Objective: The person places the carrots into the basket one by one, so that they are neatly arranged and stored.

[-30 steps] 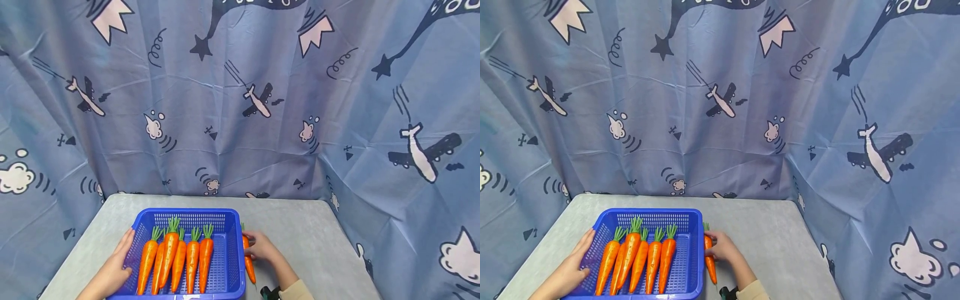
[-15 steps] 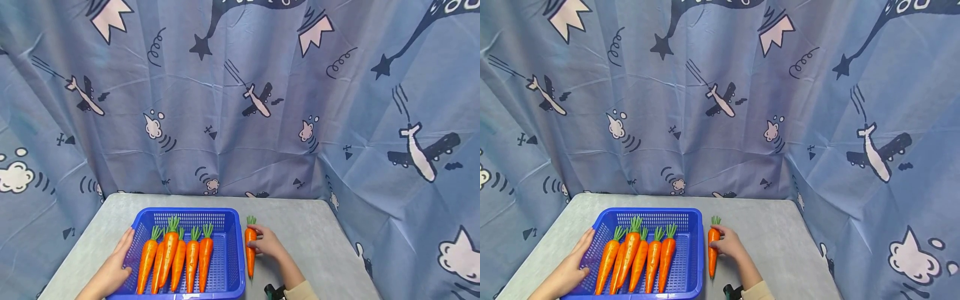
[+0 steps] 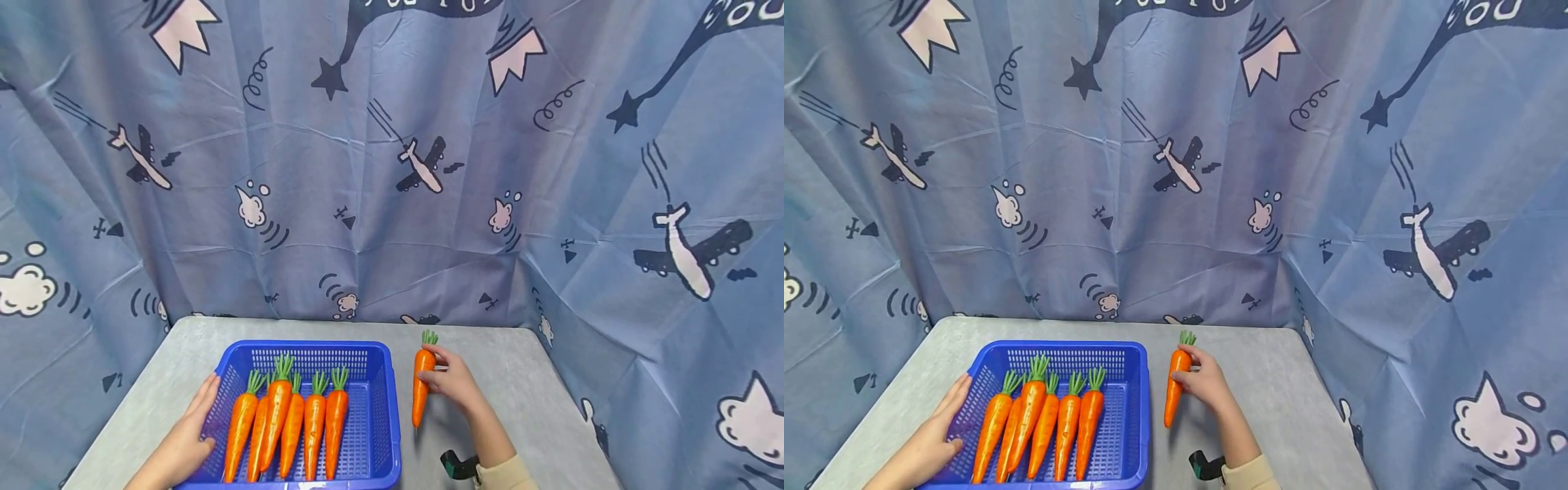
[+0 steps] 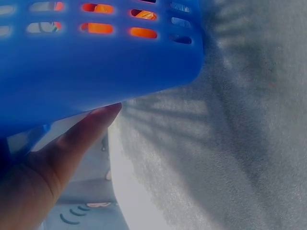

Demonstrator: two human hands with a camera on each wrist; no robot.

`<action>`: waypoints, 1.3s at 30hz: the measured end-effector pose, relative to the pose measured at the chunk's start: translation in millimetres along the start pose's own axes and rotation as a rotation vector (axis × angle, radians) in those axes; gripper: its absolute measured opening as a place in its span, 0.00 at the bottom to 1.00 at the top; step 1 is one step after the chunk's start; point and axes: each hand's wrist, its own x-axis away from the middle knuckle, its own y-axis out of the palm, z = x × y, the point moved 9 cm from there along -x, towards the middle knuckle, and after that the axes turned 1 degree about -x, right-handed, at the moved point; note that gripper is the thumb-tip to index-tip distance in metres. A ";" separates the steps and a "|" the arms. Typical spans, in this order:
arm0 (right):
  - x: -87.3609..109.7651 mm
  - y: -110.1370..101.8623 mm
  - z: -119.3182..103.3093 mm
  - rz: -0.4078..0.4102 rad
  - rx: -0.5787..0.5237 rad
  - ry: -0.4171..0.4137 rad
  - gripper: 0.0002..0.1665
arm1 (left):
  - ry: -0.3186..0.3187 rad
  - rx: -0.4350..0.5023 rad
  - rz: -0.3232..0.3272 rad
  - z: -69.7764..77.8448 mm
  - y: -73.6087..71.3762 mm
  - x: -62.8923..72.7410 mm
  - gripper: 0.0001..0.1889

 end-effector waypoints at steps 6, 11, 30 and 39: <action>1.6 0.7 -15.4 0.009 -0.069 -0.021 0.35 | -0.011 0.006 -0.012 -1.0 -0.1 -0.7 0.55; 7.3 4.4 -32.6 0.006 -0.094 -0.053 0.36 | -0.024 -0.001 -0.018 -1.4 -0.4 -1.0 0.55; 11.9 74.8 -77.7 -0.198 -0.094 -0.159 0.36 | 0.018 -0.008 0.011 2.3 -3.3 -0.8 0.54; 9.2 116.3 -93.1 -0.301 -0.143 -0.169 0.33 | 0.047 -0.009 0.033 3.9 -3.0 0.6 0.54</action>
